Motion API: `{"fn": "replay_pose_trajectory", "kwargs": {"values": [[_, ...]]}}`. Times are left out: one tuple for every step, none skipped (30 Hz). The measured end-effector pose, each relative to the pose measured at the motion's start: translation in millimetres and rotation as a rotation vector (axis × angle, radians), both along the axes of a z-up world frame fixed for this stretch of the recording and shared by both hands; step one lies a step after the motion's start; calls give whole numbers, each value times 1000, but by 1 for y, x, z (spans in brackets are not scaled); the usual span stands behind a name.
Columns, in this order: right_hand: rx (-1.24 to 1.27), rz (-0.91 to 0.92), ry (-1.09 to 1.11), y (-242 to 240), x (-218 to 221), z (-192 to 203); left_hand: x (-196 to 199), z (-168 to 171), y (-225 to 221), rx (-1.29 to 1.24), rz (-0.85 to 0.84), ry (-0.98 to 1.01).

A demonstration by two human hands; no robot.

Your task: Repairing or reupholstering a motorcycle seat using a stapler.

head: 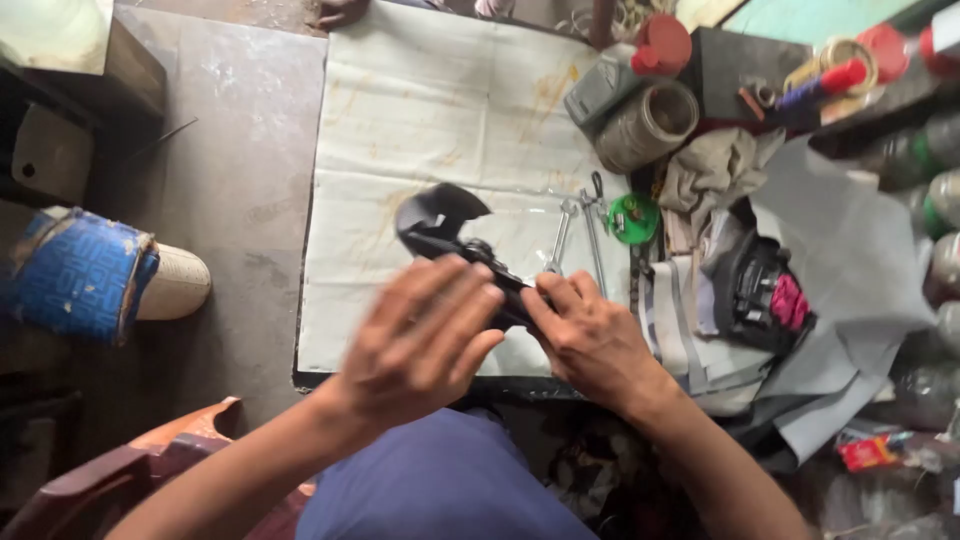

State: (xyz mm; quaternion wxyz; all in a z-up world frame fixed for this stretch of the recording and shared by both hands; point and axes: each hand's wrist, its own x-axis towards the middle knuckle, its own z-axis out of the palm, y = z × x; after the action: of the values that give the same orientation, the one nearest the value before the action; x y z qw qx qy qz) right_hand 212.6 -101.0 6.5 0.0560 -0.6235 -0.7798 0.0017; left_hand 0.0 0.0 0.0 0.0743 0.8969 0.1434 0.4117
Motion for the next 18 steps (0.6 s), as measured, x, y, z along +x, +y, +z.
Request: {"fn": "replay_pose_trajectory", "kwargs": {"values": [[-9,-19,16,-5,2,-2,2,19,7,-9,-19,16],[6,-32,46,-10,4,-5,4,39,14,-27,-11,65],[24,-34,71,-14,7,-7,7,57,20,-42,7,111],[18,-42,82,-21,4,-13,13,38,12,-48,-1,122],[18,-42,77,-24,2,-18,20,21,9,121,-124,270],[18,-41,72,-27,1,-22,28,3,6,294,-248,412],[21,-45,71,-27,3,-18,25,-14,-1,298,-251,412],[43,-50,86,-27,5,-14,22,-32,-7,324,-217,392],[64,-49,111,-26,4,-11,16,-49,-14,348,-179,384],[65,-46,121,-28,7,-8,16,-56,-18,349,-178,395],[19,-45,102,-26,8,-8,16,-63,-17,389,-107,312],[-28,-43,83,-23,9,-6,14,-70,-13,428,-38,226],[-19,-26,91,-19,10,-4,13,-76,-15,436,-22,239],[28,-12,75,-15,9,-3,10,-82,-16,444,18,253],[56,1,59,-16,8,-1,7,-91,-24,433,56,265],[45,16,67,-17,5,0,3,-97,-29,421,68,276],[-4,49,86,-19,3,2,2,-104,-32,373,47,252],[-53,81,105,-20,1,4,0,-110,-36,326,27,228]]}}
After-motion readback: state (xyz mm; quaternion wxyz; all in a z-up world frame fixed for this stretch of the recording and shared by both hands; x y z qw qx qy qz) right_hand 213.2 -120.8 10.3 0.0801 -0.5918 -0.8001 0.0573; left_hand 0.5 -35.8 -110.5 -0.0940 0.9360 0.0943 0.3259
